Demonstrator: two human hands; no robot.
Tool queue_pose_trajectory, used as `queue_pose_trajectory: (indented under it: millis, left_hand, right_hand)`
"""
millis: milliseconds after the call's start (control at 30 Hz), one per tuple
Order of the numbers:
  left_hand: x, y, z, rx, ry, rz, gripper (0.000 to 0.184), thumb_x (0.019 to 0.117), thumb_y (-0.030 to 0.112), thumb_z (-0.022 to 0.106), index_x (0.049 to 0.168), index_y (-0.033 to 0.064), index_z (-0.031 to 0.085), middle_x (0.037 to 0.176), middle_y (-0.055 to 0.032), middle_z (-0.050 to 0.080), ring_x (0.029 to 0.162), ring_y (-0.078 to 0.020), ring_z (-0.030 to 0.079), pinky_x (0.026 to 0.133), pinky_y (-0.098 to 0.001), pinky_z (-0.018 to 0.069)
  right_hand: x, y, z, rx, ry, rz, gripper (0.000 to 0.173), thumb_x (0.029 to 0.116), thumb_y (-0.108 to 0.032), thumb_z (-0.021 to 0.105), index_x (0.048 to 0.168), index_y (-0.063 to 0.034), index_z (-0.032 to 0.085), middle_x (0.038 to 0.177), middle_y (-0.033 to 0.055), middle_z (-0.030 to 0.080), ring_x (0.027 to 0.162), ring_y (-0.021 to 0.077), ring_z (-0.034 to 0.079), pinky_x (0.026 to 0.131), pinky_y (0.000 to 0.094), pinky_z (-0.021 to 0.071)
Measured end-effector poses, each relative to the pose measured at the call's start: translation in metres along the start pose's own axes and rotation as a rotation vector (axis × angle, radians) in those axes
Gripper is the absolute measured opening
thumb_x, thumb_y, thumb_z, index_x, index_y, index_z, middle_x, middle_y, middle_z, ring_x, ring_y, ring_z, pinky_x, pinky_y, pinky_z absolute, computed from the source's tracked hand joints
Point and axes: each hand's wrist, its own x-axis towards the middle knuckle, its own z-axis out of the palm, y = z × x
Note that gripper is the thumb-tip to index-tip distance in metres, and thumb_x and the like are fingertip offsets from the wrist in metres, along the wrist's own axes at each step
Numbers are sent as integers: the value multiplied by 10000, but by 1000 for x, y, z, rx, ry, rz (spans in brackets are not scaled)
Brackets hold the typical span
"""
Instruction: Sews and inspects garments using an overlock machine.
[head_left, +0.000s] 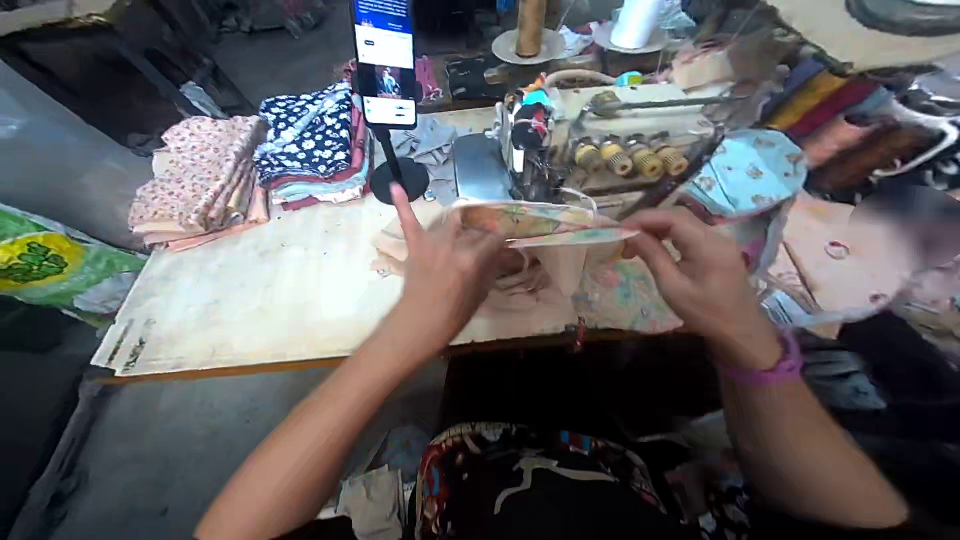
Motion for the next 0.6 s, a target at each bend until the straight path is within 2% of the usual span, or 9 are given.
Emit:
queue_pose_trajectory:
  millis: [100, 200, 267, 333, 367, 400, 467, 533, 600]
  left_hand:
    - [-4, 14, -69, -204, -138, 33, 191, 972, 276, 660, 1017, 169, 812, 954, -1, 758, 1036, -225, 701, 1069, -832, 133]
    - [-19, 33, -122, -401, -209, 8, 215, 971, 362, 644, 895, 228, 794, 966, 115, 741, 1104, -66, 661, 1159, -652, 255]
    - [-29, 32, -141, -521, -197, -17, 271, 971, 360, 643, 732, 238, 679, 889, 132, 669, 1008, -23, 606, 975, -334, 438]
    - [-36, 18, -140, -592, -142, -95, 357, 963, 327, 643, 628, 232, 570, 819, 136, 594, 860, 34, 562, 753, -162, 449]
    - [-39, 6, -132, -576, -90, -157, 348, 950, 300, 648, 623, 208, 576, 821, 129, 593, 842, 51, 564, 734, -139, 456]
    - [-43, -11, -120, -520, -38, -233, 298, 941, 267, 654, 669, 155, 603, 870, 92, 614, 894, 32, 580, 793, -167, 475]
    - [-57, -55, -91, -323, 13, -407, 240, 961, 218, 684, 975, -20, 707, 1104, -136, 674, 1119, -212, 614, 1002, -428, 472]
    - [-90, -82, -64, -119, 8, -586, 335, 981, 241, 685, 1172, -34, 698, 1199, -248, 659, 1174, -425, 599, 1028, -680, 390]
    - [-141, -70, -35, -33, 104, -719, 331, 958, 275, 717, 1068, -37, 699, 1048, -232, 675, 1036, -430, 626, 957, -696, 397]
  right_hand:
    - [20, -22, -41, 77, -161, -198, 205, 952, -251, 677, 946, -61, 753, 913, 22, 668, 879, 72, 614, 807, 242, 512]
    - [48, -43, -66, 47, -255, -243, 361, 851, -482, 753, 762, -132, 729, 1130, 71, 650, 1104, 163, 547, 917, 374, 415]
    - [63, -61, -70, 29, -377, -215, 331, 842, -456, 754, 880, -135, 682, 1231, 32, 634, 1139, 93, 578, 930, 295, 490]
    - [75, -68, -45, 102, -445, -195, 232, 871, -282, 766, 970, -112, 642, 928, -29, 673, 851, 16, 642, 763, 218, 550]
    - [80, -70, -23, 122, -455, -178, 216, 884, -181, 760, 1023, -71, 637, 862, 14, 668, 775, 74, 647, 722, 276, 559]
    - [82, -73, 4, 102, -423, -151, 241, 899, -88, 745, 1106, -11, 647, 879, 111, 678, 788, 208, 664, 740, 417, 561]
    - [81, -82, 60, -27, -281, -85, 329, 938, 10, 663, 1263, 41, 628, 1099, 274, 662, 1021, 447, 653, 899, 638, 501]
    - [56, -92, 100, -31, -176, -56, 278, 981, -18, 608, 1252, 40, 635, 1166, 272, 624, 1068, 437, 632, 918, 597, 519]
    - [17, -93, 137, 115, -156, -14, 214, 989, -169, 653, 1063, 28, 688, 1002, 186, 662, 865, 300, 675, 766, 461, 585]
